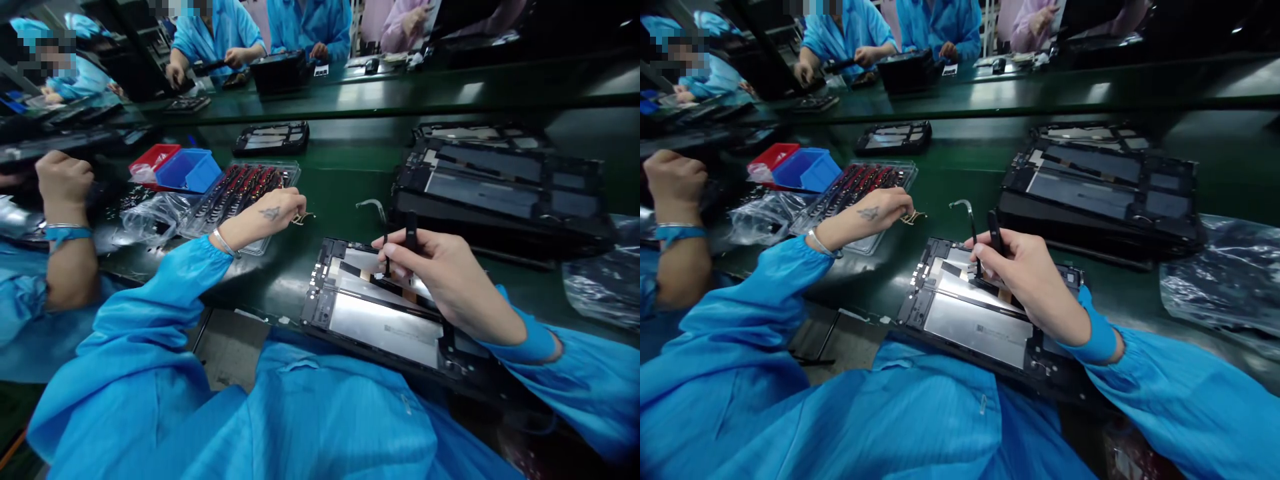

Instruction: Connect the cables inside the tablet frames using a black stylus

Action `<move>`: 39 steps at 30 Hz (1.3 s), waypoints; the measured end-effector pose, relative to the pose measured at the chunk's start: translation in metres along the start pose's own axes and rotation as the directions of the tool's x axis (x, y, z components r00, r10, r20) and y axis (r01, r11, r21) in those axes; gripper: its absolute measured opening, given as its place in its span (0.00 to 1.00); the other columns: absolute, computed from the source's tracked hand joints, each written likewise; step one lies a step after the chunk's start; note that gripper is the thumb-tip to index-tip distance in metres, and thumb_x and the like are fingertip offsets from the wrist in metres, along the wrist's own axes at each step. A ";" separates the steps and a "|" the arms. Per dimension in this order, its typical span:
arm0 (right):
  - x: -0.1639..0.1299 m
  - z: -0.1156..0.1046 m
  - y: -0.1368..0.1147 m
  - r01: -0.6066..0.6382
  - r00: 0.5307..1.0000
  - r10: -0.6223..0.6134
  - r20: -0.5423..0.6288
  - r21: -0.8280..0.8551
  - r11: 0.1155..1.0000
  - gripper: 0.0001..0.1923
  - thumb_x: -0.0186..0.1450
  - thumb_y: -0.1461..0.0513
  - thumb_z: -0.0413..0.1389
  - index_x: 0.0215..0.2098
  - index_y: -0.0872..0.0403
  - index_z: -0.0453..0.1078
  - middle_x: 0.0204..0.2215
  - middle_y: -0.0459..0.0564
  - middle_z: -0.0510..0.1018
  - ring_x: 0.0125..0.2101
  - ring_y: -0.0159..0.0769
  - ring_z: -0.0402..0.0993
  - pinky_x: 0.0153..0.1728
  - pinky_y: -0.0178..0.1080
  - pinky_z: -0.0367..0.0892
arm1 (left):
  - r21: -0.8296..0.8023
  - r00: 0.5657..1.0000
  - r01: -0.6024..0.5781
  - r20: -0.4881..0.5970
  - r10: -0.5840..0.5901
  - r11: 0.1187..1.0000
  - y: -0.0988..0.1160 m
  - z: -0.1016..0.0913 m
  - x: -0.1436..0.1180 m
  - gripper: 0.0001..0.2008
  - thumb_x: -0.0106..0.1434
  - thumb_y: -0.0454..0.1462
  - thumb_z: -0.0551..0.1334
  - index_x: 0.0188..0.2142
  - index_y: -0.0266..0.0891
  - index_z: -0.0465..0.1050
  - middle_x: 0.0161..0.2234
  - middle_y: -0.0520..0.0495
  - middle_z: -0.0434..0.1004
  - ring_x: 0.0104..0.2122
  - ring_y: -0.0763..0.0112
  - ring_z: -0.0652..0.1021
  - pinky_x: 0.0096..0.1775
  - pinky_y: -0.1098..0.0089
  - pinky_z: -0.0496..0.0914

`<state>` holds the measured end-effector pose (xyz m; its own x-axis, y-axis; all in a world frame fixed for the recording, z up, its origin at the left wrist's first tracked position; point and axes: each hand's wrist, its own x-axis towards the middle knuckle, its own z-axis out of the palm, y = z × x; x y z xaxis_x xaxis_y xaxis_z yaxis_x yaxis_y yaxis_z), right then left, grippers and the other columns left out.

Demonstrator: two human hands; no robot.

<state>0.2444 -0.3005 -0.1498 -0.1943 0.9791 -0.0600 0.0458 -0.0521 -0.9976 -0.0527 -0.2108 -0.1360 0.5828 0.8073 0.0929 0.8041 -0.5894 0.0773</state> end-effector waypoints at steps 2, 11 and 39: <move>0.000 0.000 0.000 -0.009 1.000 0.009 0.000 0.011 1.000 0.07 0.58 0.61 0.66 0.33 0.56 0.78 0.28 0.47 0.77 0.21 0.24 0.63 0.22 0.33 0.63 | -0.027 0.999 -0.013 0.034 0.014 1.000 -0.005 0.001 0.001 0.13 0.71 0.32 0.54 0.42 0.33 0.78 0.39 0.42 0.77 0.39 0.65 0.77 0.46 0.67 0.70; -0.003 0.006 0.002 0.017 0.999 -0.019 0.031 0.064 0.998 0.09 0.60 0.59 0.64 0.33 0.57 0.76 0.24 0.46 0.75 0.21 0.25 0.62 0.23 0.32 0.58 | -0.697 0.989 -0.107 -0.145 0.007 0.709 0.078 0.005 0.013 0.18 0.70 0.47 0.61 0.52 0.39 0.79 0.46 0.43 0.79 0.43 0.66 0.79 0.46 0.67 0.72; -0.004 -0.010 -0.024 0.393 0.907 -0.405 -0.113 -0.113 0.913 0.12 0.64 0.55 0.65 0.31 0.56 0.74 0.23 0.43 0.75 0.25 0.26 0.63 0.29 0.35 0.61 | 0.505 0.600 -0.298 -0.561 0.570 0.810 0.136 -0.024 0.026 0.04 0.71 0.29 0.56 0.40 0.35 0.70 0.35 0.43 0.76 0.32 0.66 0.73 0.33 0.67 0.69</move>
<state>0.2538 -0.3016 -0.1253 -0.0839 0.9317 0.3535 0.0756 0.3597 -0.9300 0.0687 -0.2710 -0.0994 0.7426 0.1316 0.6567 0.5370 -0.7028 -0.4665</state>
